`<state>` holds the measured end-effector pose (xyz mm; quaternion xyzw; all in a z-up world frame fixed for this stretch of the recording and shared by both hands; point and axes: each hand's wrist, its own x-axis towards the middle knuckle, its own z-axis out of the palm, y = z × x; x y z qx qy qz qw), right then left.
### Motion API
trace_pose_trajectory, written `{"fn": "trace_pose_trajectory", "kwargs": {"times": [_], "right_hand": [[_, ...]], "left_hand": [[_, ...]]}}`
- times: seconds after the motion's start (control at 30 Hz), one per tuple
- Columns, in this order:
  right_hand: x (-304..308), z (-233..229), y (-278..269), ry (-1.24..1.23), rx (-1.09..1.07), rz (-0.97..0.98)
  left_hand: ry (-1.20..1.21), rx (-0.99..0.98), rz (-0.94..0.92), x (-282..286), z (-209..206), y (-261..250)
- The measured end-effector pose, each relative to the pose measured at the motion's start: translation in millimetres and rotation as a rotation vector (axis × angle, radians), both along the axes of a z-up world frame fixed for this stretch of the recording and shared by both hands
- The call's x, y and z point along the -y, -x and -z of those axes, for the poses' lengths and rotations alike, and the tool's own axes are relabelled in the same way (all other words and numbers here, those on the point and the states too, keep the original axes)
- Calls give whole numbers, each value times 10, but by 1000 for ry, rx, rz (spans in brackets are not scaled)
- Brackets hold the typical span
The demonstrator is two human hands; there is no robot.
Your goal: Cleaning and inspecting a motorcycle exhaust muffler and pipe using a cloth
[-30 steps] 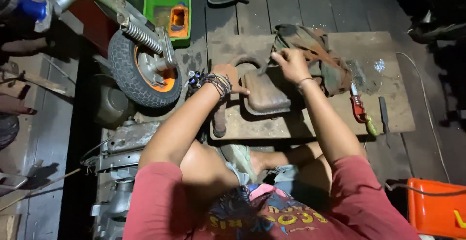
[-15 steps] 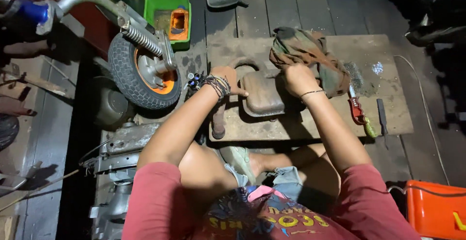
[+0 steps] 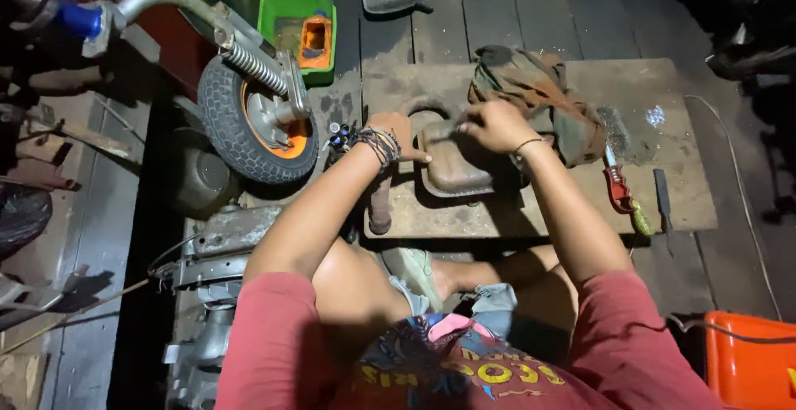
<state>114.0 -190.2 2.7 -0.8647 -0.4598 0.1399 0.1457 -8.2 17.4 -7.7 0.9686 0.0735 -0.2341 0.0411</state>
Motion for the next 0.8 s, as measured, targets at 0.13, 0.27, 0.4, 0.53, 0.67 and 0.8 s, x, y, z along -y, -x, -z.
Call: {"fn": "trace_pose_trajectory", "kwargs": {"times": [0.13, 0.27, 0.4, 0.53, 0.67, 0.8], "right_hand": [[23, 320, -11, 192, 220, 64], [36, 409, -45, -266, 96, 297], [-102, 461, 202, -735, -232, 348], [-152, 230, 493, -684, -144, 340], [9, -197, 562, -487, -96, 161], [280, -396, 425, -304, -76, 233]], "left_hand": [[-2, -1, -4, 58, -96, 43], [80, 91, -133, 161, -502, 173], [587, 394, -390, 448, -883, 313], [726, 663, -423, 270, 162, -85], [763, 707, -498, 310, 210, -35], [616, 668, -407, 29, 465, -114]]}}
